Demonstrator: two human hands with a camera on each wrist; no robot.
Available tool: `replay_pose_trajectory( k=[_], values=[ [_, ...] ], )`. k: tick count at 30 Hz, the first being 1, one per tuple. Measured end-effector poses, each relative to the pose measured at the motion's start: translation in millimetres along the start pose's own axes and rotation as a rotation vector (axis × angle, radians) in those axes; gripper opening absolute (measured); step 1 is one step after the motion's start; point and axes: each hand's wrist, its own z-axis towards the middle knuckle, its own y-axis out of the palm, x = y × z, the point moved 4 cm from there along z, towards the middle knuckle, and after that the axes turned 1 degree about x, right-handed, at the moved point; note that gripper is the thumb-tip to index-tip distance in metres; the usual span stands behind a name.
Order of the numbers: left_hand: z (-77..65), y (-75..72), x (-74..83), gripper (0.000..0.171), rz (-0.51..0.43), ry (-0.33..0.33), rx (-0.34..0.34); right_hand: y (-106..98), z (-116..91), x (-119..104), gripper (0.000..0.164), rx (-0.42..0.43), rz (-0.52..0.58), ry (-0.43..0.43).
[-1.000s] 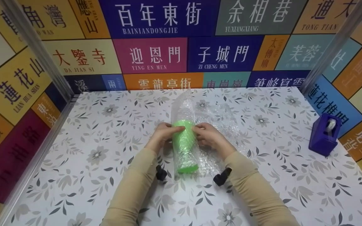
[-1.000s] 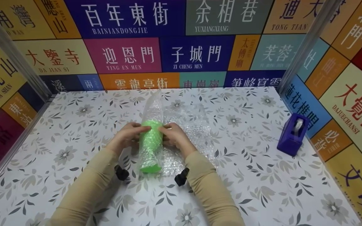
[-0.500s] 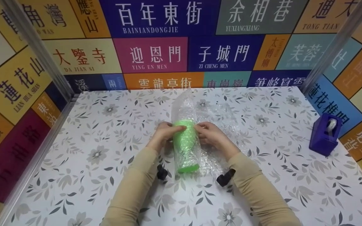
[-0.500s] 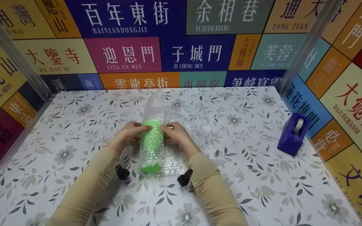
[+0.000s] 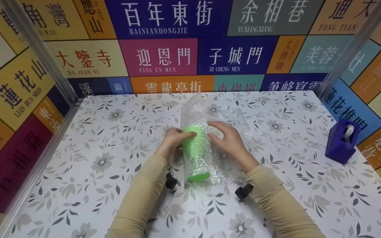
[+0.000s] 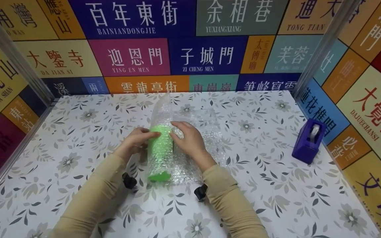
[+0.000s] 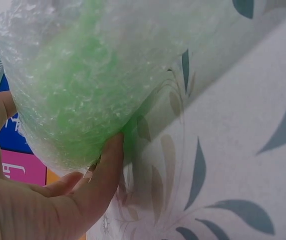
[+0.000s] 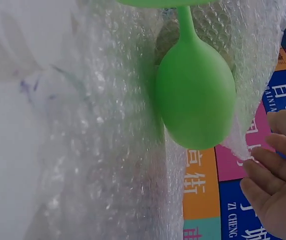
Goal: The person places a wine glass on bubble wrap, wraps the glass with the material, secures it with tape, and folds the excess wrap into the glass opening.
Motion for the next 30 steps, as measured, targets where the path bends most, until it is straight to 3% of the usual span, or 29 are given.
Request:
replay_pose_trajectory(
  k=[3, 8, 23, 30],
  values=[
    [-0.6, 0.0, 0.0, 0.076, -0.007, 0.008, -0.003, 0.0, -2.7, -5.0, 0.039, 0.001, -0.061, -0.126],
    [-1.5, -0.8, -0.3, 0.079, -0.010, 0.004, -0.009, 2.5, -5.8, -6.8, 0.039, -0.068, -0.103, -0.187],
    [-2.1, -1.6, -0.8, 0.090, 0.031, -0.001, 0.006, 13.7, -8.5, -0.7, 0.042, -0.169, -0.150, -0.132],
    [-1.1, -0.2, -2.9, 0.090, 0.010, -0.008, -0.039, 15.5, -8.0, -1.1, 0.044, -0.169, -0.173, -0.091]
  ],
)
